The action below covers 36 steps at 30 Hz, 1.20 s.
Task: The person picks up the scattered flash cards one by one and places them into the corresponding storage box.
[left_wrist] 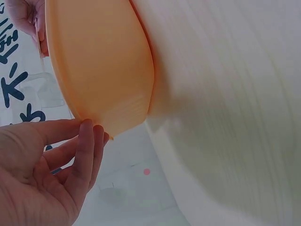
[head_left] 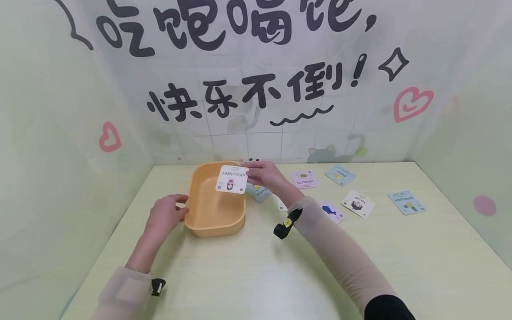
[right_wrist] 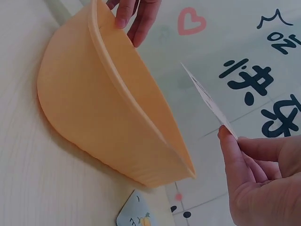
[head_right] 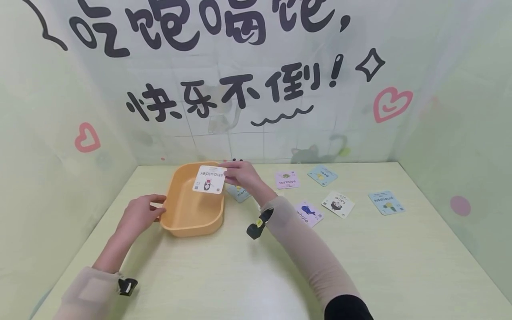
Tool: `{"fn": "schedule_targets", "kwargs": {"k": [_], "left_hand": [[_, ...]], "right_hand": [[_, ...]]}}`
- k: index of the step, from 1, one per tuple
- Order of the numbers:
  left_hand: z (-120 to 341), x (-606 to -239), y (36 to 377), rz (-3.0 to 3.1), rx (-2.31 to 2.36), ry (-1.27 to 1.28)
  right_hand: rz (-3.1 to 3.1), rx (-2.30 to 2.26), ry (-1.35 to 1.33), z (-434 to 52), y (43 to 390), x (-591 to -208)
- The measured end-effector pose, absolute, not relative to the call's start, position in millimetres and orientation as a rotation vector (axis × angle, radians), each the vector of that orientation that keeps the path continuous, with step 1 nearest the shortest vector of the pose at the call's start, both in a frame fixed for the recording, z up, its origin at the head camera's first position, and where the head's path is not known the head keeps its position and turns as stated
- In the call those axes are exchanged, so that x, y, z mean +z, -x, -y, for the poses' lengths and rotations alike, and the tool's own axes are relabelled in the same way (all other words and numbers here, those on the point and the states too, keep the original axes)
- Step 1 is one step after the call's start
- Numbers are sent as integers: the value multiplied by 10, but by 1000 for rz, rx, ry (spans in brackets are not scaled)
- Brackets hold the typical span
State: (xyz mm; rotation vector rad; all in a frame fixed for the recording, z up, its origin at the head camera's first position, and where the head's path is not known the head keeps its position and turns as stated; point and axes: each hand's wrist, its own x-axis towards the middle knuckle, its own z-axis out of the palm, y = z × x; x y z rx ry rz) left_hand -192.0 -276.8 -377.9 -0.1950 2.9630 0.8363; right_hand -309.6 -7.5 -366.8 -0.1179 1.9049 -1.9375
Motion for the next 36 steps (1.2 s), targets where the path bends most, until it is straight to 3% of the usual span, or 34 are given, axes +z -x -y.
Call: {"fn": "schedule_targets", "kwargs": {"k": [17, 36], "left_hand": [[2747, -3793, 1927, -2957, 843, 213], [2704, -3781, 1912, -2951, 821, 240]], "right_hand": [[-2132, -1733, 263, 416, 3039, -3756], [-2248, -1609, 377, -154, 2893, -3566]]}}
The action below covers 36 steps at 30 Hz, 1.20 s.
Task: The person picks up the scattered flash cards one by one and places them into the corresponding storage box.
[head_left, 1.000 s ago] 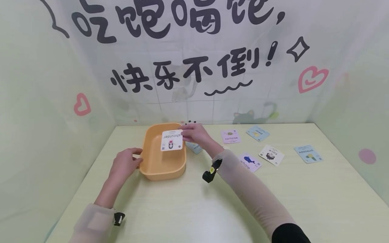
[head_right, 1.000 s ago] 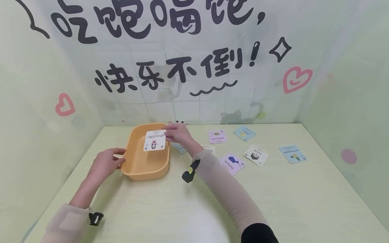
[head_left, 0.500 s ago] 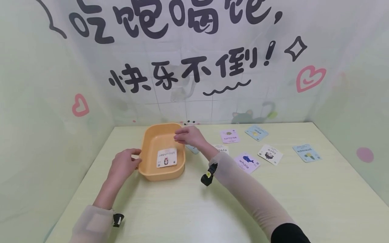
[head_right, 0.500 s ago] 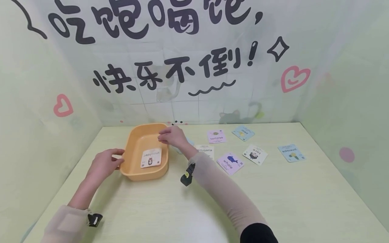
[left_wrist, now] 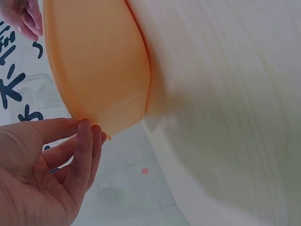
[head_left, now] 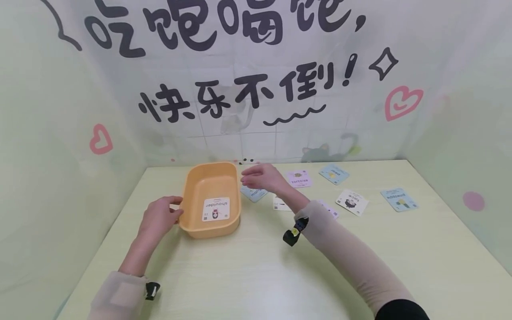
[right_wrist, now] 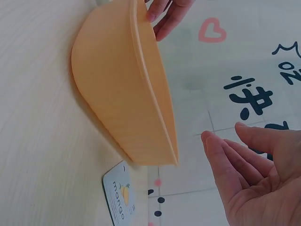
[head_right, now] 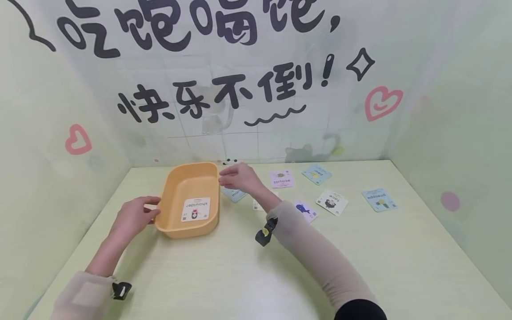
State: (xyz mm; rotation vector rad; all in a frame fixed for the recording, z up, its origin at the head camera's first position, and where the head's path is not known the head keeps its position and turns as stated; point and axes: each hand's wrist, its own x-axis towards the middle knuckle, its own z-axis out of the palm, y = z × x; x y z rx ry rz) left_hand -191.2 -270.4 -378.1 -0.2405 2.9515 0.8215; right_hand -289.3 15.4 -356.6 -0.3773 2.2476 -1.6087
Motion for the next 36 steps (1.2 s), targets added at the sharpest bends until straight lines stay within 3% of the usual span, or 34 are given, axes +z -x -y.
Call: {"fn": "schedule_targets", "kwargs": {"k": [18, 36], "left_hand": [[2697, -3779, 1905, -2974, 771, 214], [2658, -3770, 1908, -2969, 780, 251]], "right_hand": [[-2277, -1563, 541, -890, 2628, -3587], [-2377, -1521, 518, -1530, 2533, -3719]]}}
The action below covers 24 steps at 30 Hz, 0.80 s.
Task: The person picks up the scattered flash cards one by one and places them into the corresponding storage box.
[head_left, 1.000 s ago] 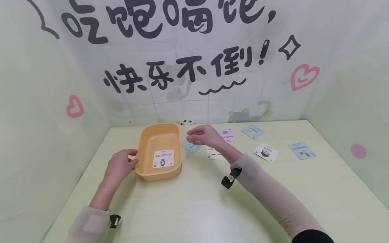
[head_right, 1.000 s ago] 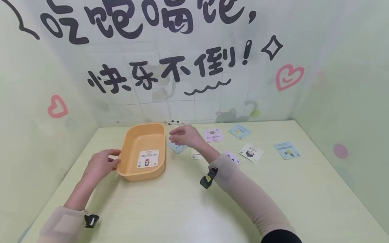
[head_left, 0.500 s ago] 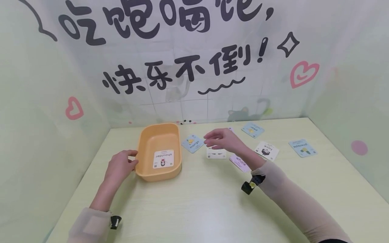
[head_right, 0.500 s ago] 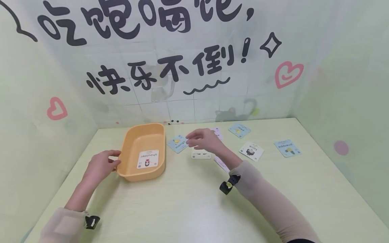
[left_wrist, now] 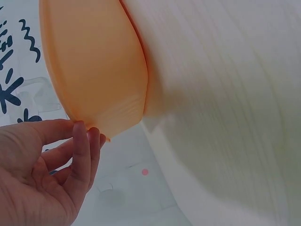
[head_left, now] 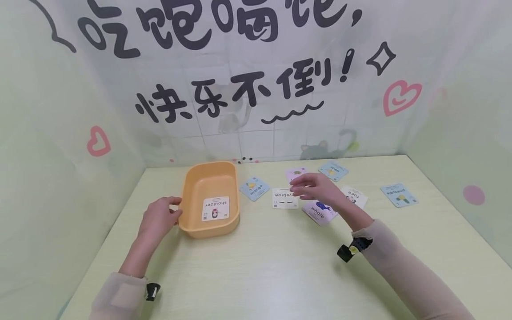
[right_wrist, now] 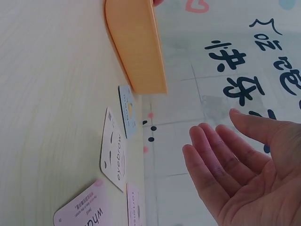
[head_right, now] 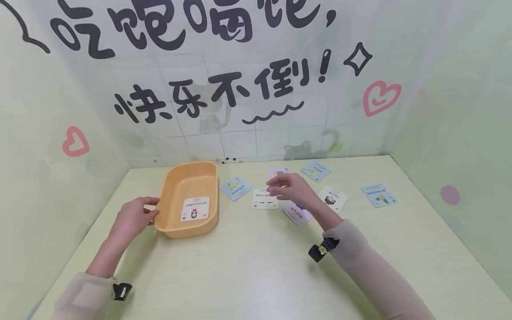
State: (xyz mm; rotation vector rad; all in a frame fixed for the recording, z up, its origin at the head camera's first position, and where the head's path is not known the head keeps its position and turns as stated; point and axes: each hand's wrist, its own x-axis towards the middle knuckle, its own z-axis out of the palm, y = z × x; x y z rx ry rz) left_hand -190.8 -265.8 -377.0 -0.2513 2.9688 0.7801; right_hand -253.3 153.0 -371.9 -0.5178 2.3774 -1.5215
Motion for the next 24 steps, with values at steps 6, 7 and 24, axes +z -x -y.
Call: {"fn": "schedule_targets", "kwargs": {"k": [6, 7, 24], "left_hand": [[2660, -3774, 1916, -2971, 776, 249], [2662, -3773, 1918, -2969, 777, 249], [2665, -3761, 1917, -2960, 758, 252]], "right_hand": [[-2399, -1509, 463, -1700, 2506, -3754], [-2402, -1506, 451, -1726, 2500, -3759], [-2372, -1549, 294, -2249, 2387, -3821]]}}
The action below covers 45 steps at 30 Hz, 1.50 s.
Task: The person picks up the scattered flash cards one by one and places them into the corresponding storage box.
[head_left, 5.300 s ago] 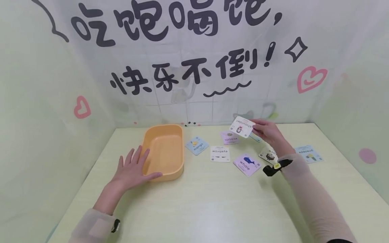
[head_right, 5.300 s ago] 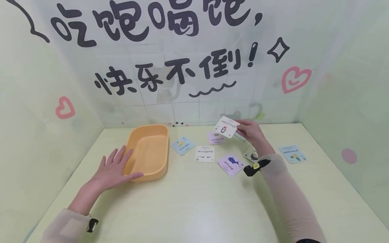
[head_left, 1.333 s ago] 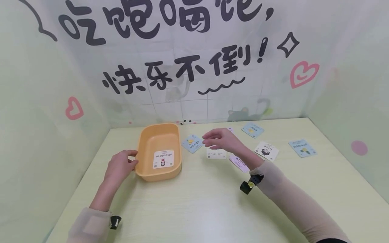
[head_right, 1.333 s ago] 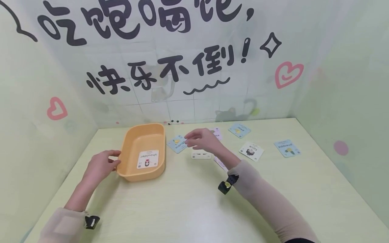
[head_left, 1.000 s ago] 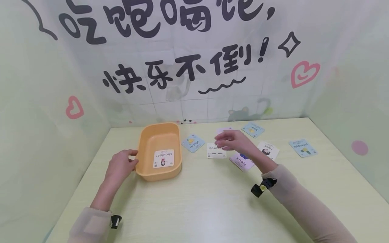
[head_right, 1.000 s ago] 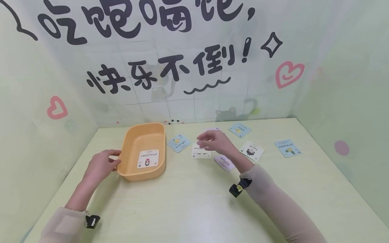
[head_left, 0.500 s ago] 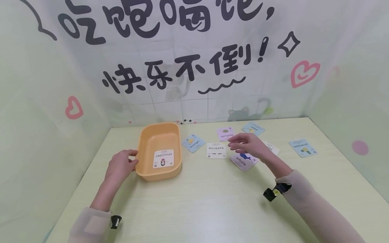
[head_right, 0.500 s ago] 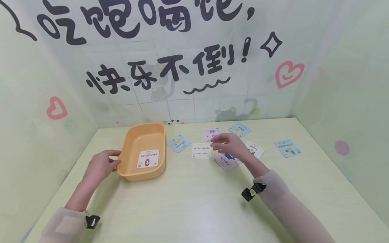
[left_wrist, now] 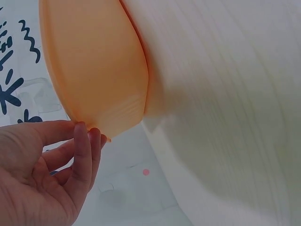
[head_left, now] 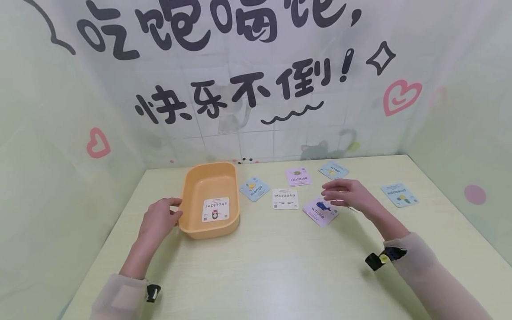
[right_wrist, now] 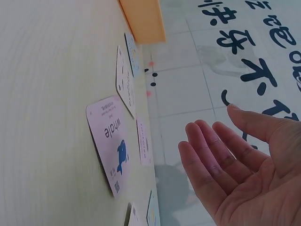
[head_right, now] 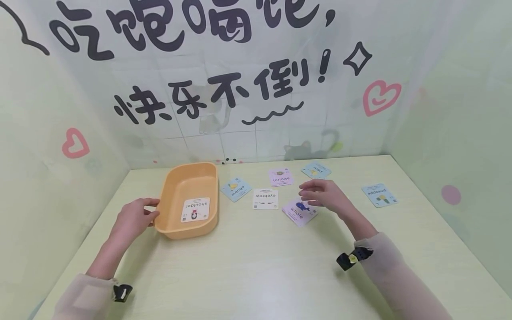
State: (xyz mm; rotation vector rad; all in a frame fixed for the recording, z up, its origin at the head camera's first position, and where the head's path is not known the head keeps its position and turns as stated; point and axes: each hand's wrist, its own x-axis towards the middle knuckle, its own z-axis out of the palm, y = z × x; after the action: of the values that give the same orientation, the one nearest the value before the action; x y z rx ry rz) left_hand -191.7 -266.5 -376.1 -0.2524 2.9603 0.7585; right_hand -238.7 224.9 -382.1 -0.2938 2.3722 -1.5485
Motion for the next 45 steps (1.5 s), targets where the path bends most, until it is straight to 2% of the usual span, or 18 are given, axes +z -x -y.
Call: {"fn": "schedule_targets", "kwargs": {"k": [28, 45], "left_hand": [[2682, -3773, 1905, -2949, 772, 264], [2660, -3762, 1907, -2957, 764, 259]], "right_hand": [[-2426, -1698, 202, -3339, 2238, -3891], [-2396, -1787, 61, -3773, 2294, -3980]]}}
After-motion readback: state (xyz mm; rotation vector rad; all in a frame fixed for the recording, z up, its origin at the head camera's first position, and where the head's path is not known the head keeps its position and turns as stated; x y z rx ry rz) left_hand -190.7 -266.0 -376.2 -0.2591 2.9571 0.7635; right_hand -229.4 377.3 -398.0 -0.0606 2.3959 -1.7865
